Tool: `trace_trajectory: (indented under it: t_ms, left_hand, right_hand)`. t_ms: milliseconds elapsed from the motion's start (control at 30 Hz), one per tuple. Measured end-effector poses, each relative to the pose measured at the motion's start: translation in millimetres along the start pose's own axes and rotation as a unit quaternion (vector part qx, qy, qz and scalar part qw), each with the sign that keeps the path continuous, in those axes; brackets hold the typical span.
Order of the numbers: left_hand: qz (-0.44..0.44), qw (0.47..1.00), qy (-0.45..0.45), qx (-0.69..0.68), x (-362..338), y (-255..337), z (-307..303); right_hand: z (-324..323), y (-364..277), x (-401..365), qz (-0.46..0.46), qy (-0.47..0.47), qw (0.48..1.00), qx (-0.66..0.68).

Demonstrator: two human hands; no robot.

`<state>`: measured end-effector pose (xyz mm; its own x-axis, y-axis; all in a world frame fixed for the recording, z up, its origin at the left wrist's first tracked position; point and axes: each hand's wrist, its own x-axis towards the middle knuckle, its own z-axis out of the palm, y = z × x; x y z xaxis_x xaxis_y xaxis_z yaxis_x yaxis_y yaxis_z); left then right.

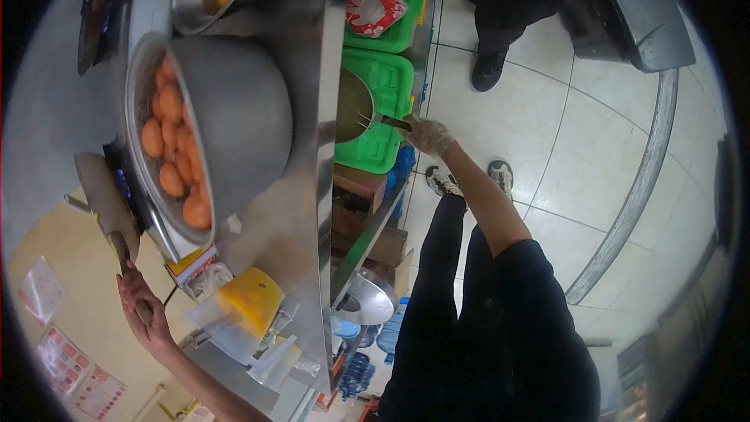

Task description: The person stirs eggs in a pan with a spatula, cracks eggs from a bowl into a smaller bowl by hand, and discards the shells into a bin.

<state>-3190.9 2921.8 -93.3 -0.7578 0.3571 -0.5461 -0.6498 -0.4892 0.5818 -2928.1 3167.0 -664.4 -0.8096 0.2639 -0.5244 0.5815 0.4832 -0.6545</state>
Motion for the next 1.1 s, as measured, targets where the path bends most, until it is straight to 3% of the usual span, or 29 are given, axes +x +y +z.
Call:
trace_trajectory:
  t_ms: [67, 133, 200, 267, 300, 333, 400, 467, 500, 533, 600, 633, 700, 800, 900, 967, 1000, 1067, 1100]
  left_hand:
    - [0.018, 0.999, -0.004, -0.039, -1, 1, -1]
    - [-0.021, 0.990, -0.049, -0.128, 3, 9, -16]
    - [-0.036, 0.983, -0.075, -0.161, 12, 8, -25]
    - [0.017, 0.979, -0.031, -0.202, 5, -23, -6]
    - [0.058, 0.990, -0.018, -0.129, 4, -30, 0]
    - [0.099, 0.994, 0.000, -0.056, 4, -34, 1]
    - [0.105, 0.994, -0.031, -0.032, 12, -36, -9]
    - [0.063, 0.986, -0.130, -0.081, 19, -40, -18]
    - [0.064, 0.987, -0.106, -0.100, 21, -41, -20]
    - [0.061, 0.988, -0.081, -0.116, 21, -43, -20]
    - [0.048, 0.991, -0.056, -0.111, 10, -41, -18]
    - [0.049, 0.991, -0.051, -0.113, 14, -44, -23]
    - [0.058, 0.989, -0.046, -0.128, 7, -42, -25]
    - [0.049, 0.996, -0.009, -0.080, -6, -36, -19]
    - [0.064, 0.998, -0.002, -0.016, -9, -36, -27]
    - [0.077, 0.997, 0.016, -0.008, -11, -38, -25]
    - [0.090, 0.996, 0.029, 0.007, -11, -41, -23]
    - [0.101, 0.994, 0.039, -0.001, -10, -43, -17]
    - [0.096, 0.994, 0.046, 0.009, -13, -45, -14]
  right_hand:
    - [-7, -10, -26, 0.052, 0.124, 0.982, 0.132]
    - [18, 19, -44, -0.047, 0.242, 0.961, 0.127]
    - [14, 19, -90, 0.021, 0.293, 0.937, 0.189]
    - [-2, 11, -146, 0.067, 0.319, 0.923, 0.203]
    - [-10, 5, -179, 0.058, 0.349, 0.908, 0.224]
    - [-22, -13, -208, 0.066, 0.375, 0.876, 0.296]
    - [-71, -69, -275, 0.068, 0.402, 0.877, 0.254]
    - [-107, -109, -323, 0.023, 0.424, 0.888, 0.178]
    - [-126, -136, -342, 0.024, 0.405, 0.901, 0.153]
    - [-145, -173, -359, -0.002, 0.409, 0.894, 0.184]
    - [-199, -268, -374, -0.165, 0.364, 0.908, 0.126]
    - [-222, -312, -377, -0.184, 0.367, 0.905, 0.111]
    - [-265, -405, -368, -0.326, 0.354, 0.872, -0.089]
    - [-309, -516, -321, -0.434, 0.346, 0.821, -0.132]
    - [-332, -589, -258, -0.423, 0.327, 0.787, -0.309]
    - [-333, -607, -190, -0.446, 0.320, 0.730, -0.408]
    - [-330, -616, -171, -0.453, 0.312, 0.727, -0.411]
    - [-325, -642, -139, -0.370, 0.171, 0.735, -0.542]
    - [-321, -649, -128, -0.375, 0.142, 0.714, -0.574]
